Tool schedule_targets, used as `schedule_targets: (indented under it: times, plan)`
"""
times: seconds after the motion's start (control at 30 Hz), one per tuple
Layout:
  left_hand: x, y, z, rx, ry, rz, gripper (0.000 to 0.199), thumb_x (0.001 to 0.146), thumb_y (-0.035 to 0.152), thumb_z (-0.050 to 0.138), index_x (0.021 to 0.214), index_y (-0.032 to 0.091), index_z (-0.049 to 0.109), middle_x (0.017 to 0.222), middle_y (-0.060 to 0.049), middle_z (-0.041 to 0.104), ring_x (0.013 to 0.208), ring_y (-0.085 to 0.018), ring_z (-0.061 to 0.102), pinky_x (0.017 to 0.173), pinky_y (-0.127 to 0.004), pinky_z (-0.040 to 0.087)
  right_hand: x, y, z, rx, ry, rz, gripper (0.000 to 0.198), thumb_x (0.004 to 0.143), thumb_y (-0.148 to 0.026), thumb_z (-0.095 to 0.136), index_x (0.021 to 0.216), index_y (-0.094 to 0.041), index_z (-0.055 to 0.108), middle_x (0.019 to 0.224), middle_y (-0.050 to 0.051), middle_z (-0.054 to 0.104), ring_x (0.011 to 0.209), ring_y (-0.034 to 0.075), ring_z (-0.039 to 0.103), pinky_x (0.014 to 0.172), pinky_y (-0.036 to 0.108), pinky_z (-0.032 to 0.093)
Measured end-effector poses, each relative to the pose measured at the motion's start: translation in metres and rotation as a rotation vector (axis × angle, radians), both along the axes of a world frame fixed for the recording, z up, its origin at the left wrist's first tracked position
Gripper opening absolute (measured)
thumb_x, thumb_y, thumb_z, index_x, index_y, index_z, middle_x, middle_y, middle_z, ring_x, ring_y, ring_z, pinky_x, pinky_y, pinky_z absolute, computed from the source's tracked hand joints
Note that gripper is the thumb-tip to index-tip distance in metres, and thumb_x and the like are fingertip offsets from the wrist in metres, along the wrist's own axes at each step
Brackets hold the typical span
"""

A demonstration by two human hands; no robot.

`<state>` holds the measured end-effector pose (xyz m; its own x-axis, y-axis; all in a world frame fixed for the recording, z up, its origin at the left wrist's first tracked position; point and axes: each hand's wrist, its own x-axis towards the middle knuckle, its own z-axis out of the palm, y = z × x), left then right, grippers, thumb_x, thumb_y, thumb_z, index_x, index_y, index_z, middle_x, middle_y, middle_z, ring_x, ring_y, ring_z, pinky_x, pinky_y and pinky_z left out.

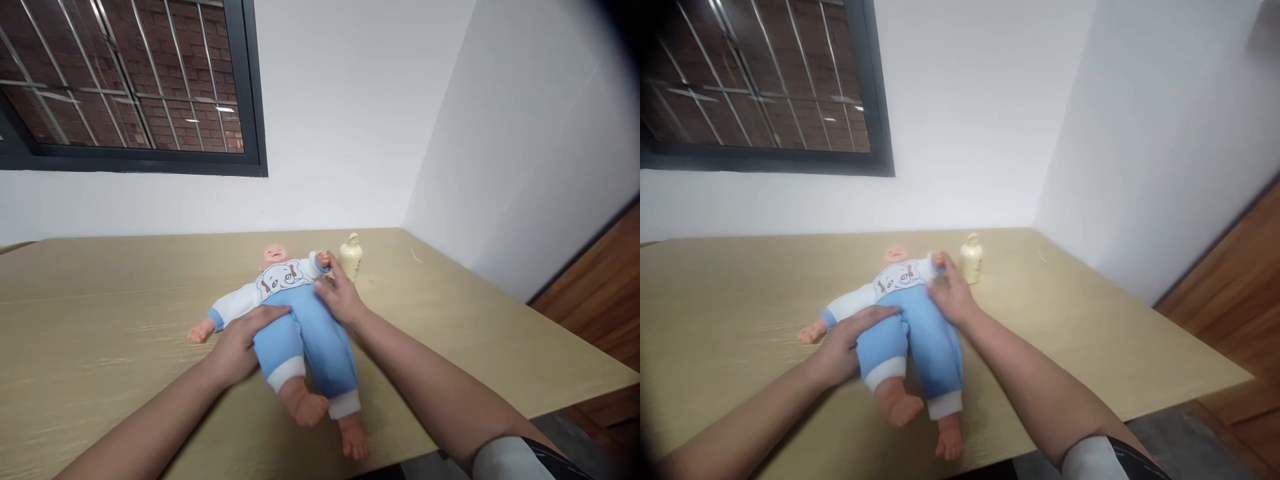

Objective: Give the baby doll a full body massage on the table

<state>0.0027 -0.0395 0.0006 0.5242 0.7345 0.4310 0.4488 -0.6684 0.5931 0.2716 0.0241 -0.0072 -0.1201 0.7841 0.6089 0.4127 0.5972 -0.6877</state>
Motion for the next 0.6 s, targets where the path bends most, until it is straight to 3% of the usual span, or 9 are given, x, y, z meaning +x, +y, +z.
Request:
schedule_targets:
  times: [0.1,0.17,0.4,0.47,0.6]
  plan:
    - [0.003,0.005,-0.001,-0.148,-0.144,-0.008,0.038,0.088,0.025,0.063,0.126,0.023,0.068,0.131,-0.008,0.067,0.118,-0.027,0.064,0.105,-0.045,0.049,-0.012,-0.017,0.007,0.085,-0.434,0.182,0.082,0.088,-0.057,0.060,0.157,-0.027,0.025,0.166,0.004,0.011,0.154,0.031,0.002,0.124,0.055,0.010]
    - [0.005,0.007,-0.001,-0.223,-0.218,0.000,0.037,0.084,0.028,0.068,0.120,0.020,0.071,0.130,-0.010,0.068,0.118,-0.029,0.064,0.105,-0.046,0.049,-0.015,-0.022,0.013,0.101,-0.573,0.224,0.078,0.090,-0.058,0.058,0.156,-0.031,0.027,0.166,0.000,0.012,0.153,0.031,-0.004,0.124,0.056,0.004]
    - [0.008,0.005,0.004,-0.176,-0.193,-0.001,0.035,0.083,0.025,0.069,0.118,0.022,0.072,0.125,-0.011,0.069,0.116,-0.027,0.065,0.106,-0.047,0.048,-0.011,-0.017,0.011,0.127,-0.585,0.204,0.072,0.092,-0.054,0.055,0.155,-0.030,0.030,0.163,0.001,0.024,0.154,0.027,0.008,0.125,0.055,0.007]
    - [0.008,0.002,0.004,-0.153,-0.132,-0.025,0.036,0.082,0.023,0.069,0.118,0.023,0.071,0.127,-0.011,0.066,0.119,-0.027,0.062,0.108,-0.046,0.045,-0.009,-0.015,0.005,0.135,-0.481,0.150,0.076,0.089,-0.050,0.060,0.155,-0.027,0.029,0.162,0.005,0.028,0.153,0.028,0.014,0.124,0.054,0.013]
    - [0.006,-0.002,0.003,-0.172,-0.047,-0.067,0.038,0.083,0.021,0.068,0.120,0.028,0.069,0.137,-0.010,0.055,0.128,-0.028,0.054,0.110,-0.046,0.043,-0.003,-0.008,-0.005,0.044,-0.137,-0.060,0.078,0.088,-0.042,0.061,0.155,-0.025,0.025,0.156,0.010,0.039,0.141,0.026,0.041,0.115,0.047,0.036]
